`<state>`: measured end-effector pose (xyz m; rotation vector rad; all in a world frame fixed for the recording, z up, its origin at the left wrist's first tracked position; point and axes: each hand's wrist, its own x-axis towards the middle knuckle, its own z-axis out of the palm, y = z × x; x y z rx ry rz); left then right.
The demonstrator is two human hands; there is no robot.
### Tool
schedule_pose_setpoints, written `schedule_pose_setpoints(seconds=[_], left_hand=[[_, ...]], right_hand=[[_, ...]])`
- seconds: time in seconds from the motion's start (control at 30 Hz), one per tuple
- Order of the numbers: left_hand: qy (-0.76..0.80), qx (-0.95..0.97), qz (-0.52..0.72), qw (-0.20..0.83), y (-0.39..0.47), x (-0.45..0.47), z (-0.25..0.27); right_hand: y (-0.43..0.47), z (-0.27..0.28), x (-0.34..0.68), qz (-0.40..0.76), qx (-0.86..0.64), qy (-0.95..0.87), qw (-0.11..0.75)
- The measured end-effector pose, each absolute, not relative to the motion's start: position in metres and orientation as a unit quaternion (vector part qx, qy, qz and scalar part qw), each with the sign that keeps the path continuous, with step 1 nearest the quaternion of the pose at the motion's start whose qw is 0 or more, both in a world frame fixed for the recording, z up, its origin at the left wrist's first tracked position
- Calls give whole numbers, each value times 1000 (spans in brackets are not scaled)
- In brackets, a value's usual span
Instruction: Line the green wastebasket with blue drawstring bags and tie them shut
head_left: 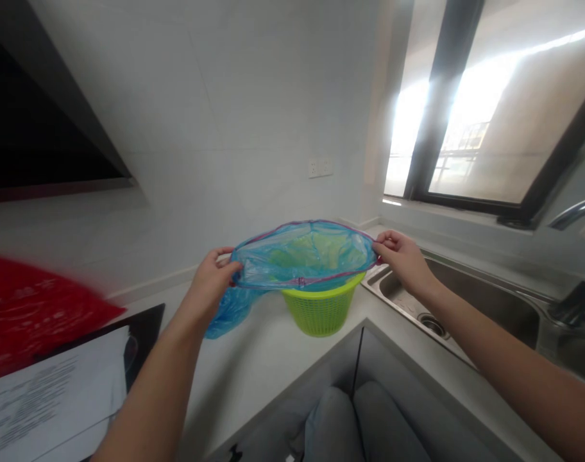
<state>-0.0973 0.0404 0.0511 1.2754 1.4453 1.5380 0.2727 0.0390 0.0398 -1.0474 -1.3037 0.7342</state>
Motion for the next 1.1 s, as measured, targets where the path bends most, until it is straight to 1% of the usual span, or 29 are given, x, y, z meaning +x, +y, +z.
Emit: schedule_pose_setpoints(seconds=[0.07,0.13,0.2,0.27,0.33,0.37,0.5,0.57,0.63,0.77,0.9,1.0,1.1], left_hand=[[568,508,583,281,42,-100,47],[579,519,587,226,44,-104,43],[584,526,593,174,45,-106,39],[586,530,595,145,45,-106,37],[588,516,603,158,45,-103,37],[584,496,616,185,45,-101,38],[499,388,668,393,46,-92,45],[467,364,663,458,46,-90,47],[475,364,663,450,46,-90,46],[501,404,674,362,48,-93,40],[517,430,665,326,48,-95,37],[552,463,615,319,47,-97,38],[586,469,575,327,50,-101,39]], right_hand=[[37,41,276,336,-495,-548,585],[36,42,281,374,-505,-527,572],[37,41,287,451,-471,-498,572],[39,39,293,545,-408,-454,575],[39,39,296,606,-355,-413,579],[39,39,297,620,-338,-401,583],[36,41,296,626,-306,-410,588],[34,42,294,622,-307,-433,575],[34,41,293,615,-321,-446,566],[36,39,290,612,-339,-426,574],[40,45,288,634,-336,-383,582],[45,52,289,653,-321,-372,577],[54,57,292,642,-324,-407,564]])
